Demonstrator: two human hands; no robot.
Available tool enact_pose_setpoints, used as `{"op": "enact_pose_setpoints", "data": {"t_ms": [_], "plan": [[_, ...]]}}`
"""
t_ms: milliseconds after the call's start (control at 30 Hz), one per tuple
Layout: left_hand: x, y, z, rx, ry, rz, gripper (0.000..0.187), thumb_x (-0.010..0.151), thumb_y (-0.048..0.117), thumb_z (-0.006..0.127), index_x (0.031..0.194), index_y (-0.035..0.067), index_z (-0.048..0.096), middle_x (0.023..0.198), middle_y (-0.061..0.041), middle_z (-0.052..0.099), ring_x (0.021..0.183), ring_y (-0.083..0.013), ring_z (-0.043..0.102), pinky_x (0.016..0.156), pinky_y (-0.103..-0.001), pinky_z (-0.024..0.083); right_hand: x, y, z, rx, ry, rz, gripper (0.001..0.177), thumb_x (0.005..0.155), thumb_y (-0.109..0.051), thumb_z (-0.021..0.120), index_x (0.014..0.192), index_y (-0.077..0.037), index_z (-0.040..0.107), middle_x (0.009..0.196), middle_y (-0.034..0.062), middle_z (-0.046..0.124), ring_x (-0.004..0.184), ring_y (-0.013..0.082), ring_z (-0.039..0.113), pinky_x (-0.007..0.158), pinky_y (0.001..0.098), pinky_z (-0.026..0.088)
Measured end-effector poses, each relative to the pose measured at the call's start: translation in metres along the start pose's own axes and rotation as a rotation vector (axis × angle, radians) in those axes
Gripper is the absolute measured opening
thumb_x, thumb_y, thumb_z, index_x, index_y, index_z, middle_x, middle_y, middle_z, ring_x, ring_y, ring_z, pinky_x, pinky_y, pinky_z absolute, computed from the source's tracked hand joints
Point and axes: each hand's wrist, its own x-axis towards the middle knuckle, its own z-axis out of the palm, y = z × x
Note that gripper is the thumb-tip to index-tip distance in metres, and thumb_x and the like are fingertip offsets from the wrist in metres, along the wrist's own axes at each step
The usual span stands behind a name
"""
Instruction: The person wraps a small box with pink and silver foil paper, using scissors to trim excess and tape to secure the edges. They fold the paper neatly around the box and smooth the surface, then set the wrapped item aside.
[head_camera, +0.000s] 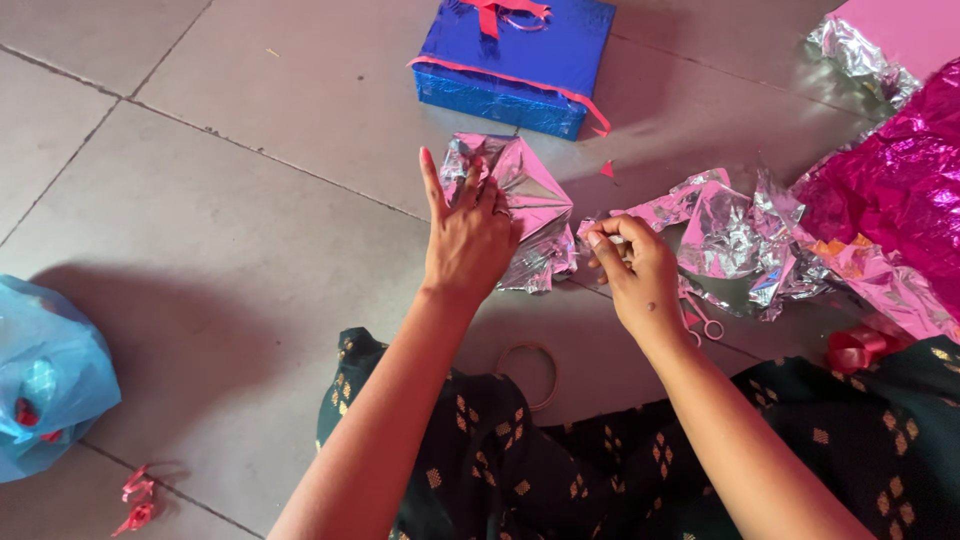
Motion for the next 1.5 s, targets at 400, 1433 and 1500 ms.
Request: {"op": "enact_pose_setpoints", "data": {"t_ms": [400, 1433, 1500], "plan": [[-0.027, 0.013, 0.015, -0.116, -0.023, -0.142, 0.074, 0.092, 0.050, 0.063, 0.145, -0.001, 0.054, 0.153, -0.008, 0.051, 0.149, -0.0201, 0.037, 0.120, -0.077, 0.003, 0.046, -0.023, 0.025, -0.230, 0.058, -0.133, 0.013, 0.099, -0.014, 0.074, 0.096, -0.001, 0.074, 0.072, 0.0044, 0.067, 0.058, 0.0064, 0.058, 0.052, 0.0236, 0.042], [-0.028, 0.020, 0.029, -0.164, -0.087, -0.245, 0.074, 0.095, 0.054, 0.055, 0.149, 0.003, 0.049, 0.158, -0.005, 0.043, 0.153, -0.0196, 0.026, 0.118, -0.079, 0.004, 0.053, -0.009, 0.056, -0.681, -0.047, -0.738, 0.009, 0.100, -0.008, 0.071, 0.096, 0.000, 0.075, 0.098, 0.0137, 0.073, 0.087, 0.0358, 0.065, 0.085, 0.0446, 0.050], [-0.028, 0.020, 0.028, -0.176, -0.094, -0.253, 0.076, 0.095, 0.054, 0.056, 0.150, 0.003, 0.048, 0.158, -0.005, 0.043, 0.153, -0.0195, 0.026, 0.118, -0.079, 0.004, 0.054, -0.008, 0.053, -0.658, -0.066, -0.709, 0.011, 0.100, -0.009, 0.071, 0.095, 0.000, 0.075, 0.095, 0.0136, 0.074, 0.082, 0.0335, 0.065, 0.084, 0.0443, 0.049]]}}
